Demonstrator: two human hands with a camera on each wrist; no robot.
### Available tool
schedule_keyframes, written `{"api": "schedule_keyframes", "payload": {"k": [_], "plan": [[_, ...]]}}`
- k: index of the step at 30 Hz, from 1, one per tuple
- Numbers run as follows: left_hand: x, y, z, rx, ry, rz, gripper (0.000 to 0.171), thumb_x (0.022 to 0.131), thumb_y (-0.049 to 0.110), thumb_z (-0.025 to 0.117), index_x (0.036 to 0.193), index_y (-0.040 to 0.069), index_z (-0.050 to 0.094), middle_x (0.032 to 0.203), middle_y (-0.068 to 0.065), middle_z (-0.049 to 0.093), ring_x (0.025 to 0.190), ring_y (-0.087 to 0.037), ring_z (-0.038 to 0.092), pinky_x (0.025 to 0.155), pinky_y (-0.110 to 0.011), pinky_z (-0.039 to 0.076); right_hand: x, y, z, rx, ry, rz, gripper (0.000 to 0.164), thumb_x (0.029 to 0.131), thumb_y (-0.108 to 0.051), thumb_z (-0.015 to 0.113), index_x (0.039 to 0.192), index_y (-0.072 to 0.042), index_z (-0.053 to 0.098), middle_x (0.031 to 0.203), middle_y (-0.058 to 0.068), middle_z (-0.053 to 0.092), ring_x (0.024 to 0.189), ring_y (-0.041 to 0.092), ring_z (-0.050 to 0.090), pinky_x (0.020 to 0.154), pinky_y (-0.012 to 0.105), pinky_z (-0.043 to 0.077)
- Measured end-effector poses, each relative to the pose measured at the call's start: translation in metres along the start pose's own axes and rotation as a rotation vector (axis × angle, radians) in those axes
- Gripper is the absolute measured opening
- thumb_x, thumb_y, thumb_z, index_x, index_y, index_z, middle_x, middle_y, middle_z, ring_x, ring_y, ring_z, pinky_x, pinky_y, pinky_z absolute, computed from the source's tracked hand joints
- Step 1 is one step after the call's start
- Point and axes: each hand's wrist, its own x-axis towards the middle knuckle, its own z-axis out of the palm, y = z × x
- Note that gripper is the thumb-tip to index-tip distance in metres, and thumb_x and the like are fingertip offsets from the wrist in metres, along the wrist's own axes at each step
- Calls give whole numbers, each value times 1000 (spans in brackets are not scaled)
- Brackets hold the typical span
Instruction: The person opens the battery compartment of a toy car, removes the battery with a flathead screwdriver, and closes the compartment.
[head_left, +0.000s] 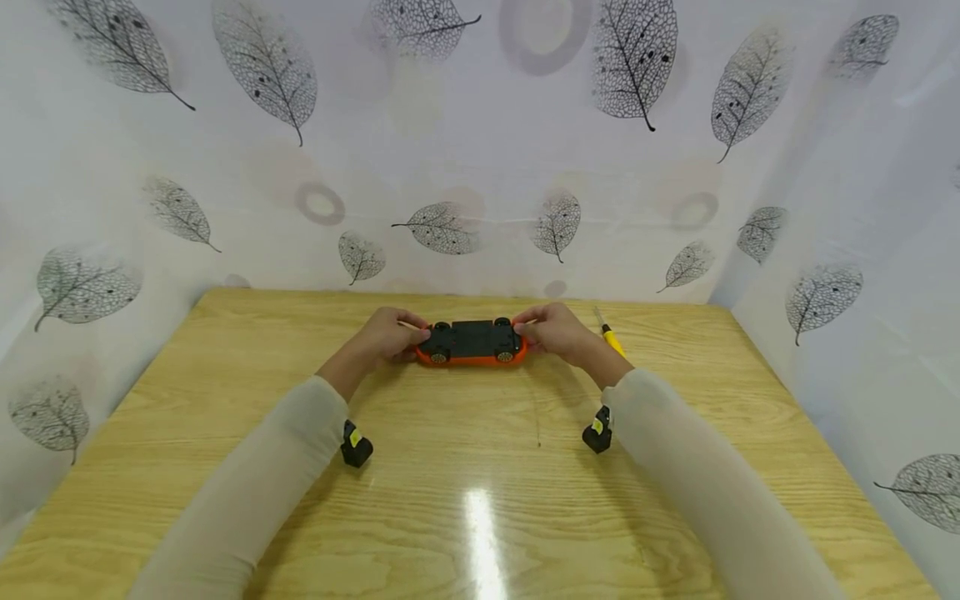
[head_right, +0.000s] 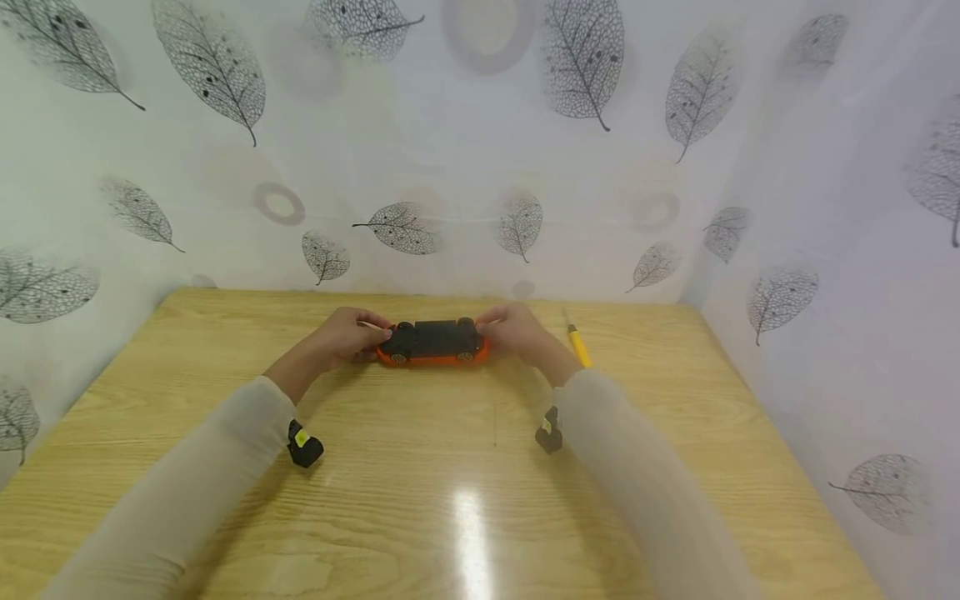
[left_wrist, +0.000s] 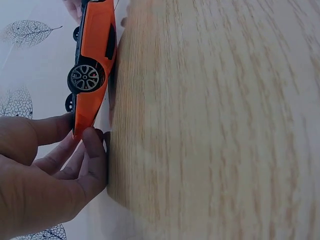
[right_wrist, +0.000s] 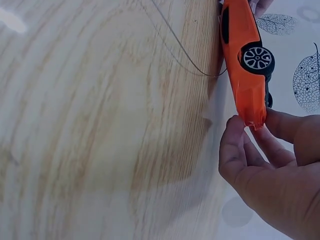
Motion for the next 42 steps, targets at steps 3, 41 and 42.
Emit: {"api": "schedule_keyframes", "payload": {"k": [3,41,42], "plan": [[0,0,-1,-1,-9,0,36,101,11,66,136,2,61,120,-16,63,74,-14,62,67,-26,59,0,-1,0,1,-14,4,32,106,-10,57,135,3,60,126,20,63,93,21,64,85,38,58],[-15,-1,-1,-219,-99,17,51,102,0,60,150,0,45,146,-26,46,90,-20,67,90,-36,60,7,14,-4,-69,-34,-117,40,101,-7,65,140,-1,58,142,19,56,115,30,62,97,41,56],[-15,-1,-1,-219,-90,19,51,102,0,60,150,0,45,145,-27,47,90,-20,67,91,-36,60,6,15,-4,-70,-39,-120,41,101,-7,65,140,-1,58,142,19,56,116,31,62,97,41,57]]}}
